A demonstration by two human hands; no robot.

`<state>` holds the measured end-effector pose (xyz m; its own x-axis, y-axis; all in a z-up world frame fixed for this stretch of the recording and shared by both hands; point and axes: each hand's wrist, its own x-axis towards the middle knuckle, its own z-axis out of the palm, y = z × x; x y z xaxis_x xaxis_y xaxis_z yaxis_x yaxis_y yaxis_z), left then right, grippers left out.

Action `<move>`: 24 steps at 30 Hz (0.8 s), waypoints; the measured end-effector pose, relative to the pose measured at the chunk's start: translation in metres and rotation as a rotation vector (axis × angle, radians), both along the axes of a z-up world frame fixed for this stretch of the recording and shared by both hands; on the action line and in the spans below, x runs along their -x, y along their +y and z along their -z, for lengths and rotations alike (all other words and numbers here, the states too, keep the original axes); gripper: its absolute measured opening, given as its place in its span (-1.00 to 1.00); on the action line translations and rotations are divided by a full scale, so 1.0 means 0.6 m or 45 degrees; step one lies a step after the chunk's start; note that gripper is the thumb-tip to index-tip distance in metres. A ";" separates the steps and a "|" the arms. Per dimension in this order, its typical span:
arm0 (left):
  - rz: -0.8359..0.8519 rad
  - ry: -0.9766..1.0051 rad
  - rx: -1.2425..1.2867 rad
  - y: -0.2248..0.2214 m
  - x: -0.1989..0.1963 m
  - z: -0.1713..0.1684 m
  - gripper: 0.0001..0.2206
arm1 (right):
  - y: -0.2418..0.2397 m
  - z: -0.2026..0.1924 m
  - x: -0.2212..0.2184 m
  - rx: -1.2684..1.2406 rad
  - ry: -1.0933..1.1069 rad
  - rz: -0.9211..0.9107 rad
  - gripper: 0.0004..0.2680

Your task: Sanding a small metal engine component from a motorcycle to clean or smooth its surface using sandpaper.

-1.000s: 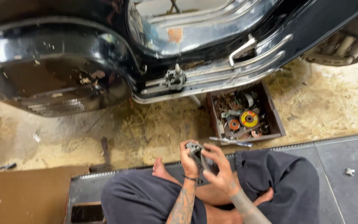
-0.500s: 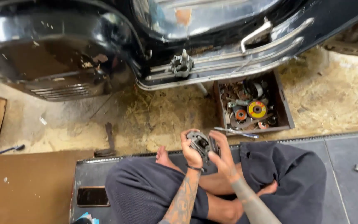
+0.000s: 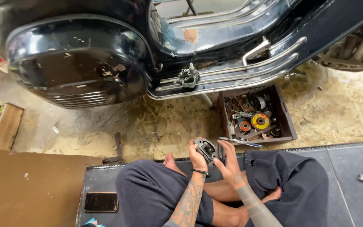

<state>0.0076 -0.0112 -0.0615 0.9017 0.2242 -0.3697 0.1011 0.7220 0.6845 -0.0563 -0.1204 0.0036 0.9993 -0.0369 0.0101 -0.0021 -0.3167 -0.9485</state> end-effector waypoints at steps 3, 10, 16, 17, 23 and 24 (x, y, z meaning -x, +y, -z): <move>-0.005 0.082 0.015 -0.006 -0.006 0.041 -0.81 | 0.016 -0.062 0.022 -0.009 -0.231 -0.086 -0.48; 0.159 0.172 -0.244 0.002 0.009 0.038 -0.82 | -0.001 -0.022 0.034 0.010 -0.038 -0.022 -0.43; 0.184 0.258 0.100 0.004 0.021 0.033 -0.82 | 0.002 -0.036 0.056 0.064 0.084 -0.011 -0.42; 0.233 0.333 0.114 0.004 0.026 0.027 -0.78 | 0.005 -0.052 0.063 0.011 0.069 -0.029 -0.44; 0.415 0.131 -0.126 0.013 0.047 0.008 -0.76 | -0.018 -0.051 0.071 0.005 -0.022 -0.078 -0.52; 0.515 0.012 -0.321 0.018 0.058 -0.002 -0.67 | -0.024 -0.037 0.073 0.002 0.004 -0.082 -0.54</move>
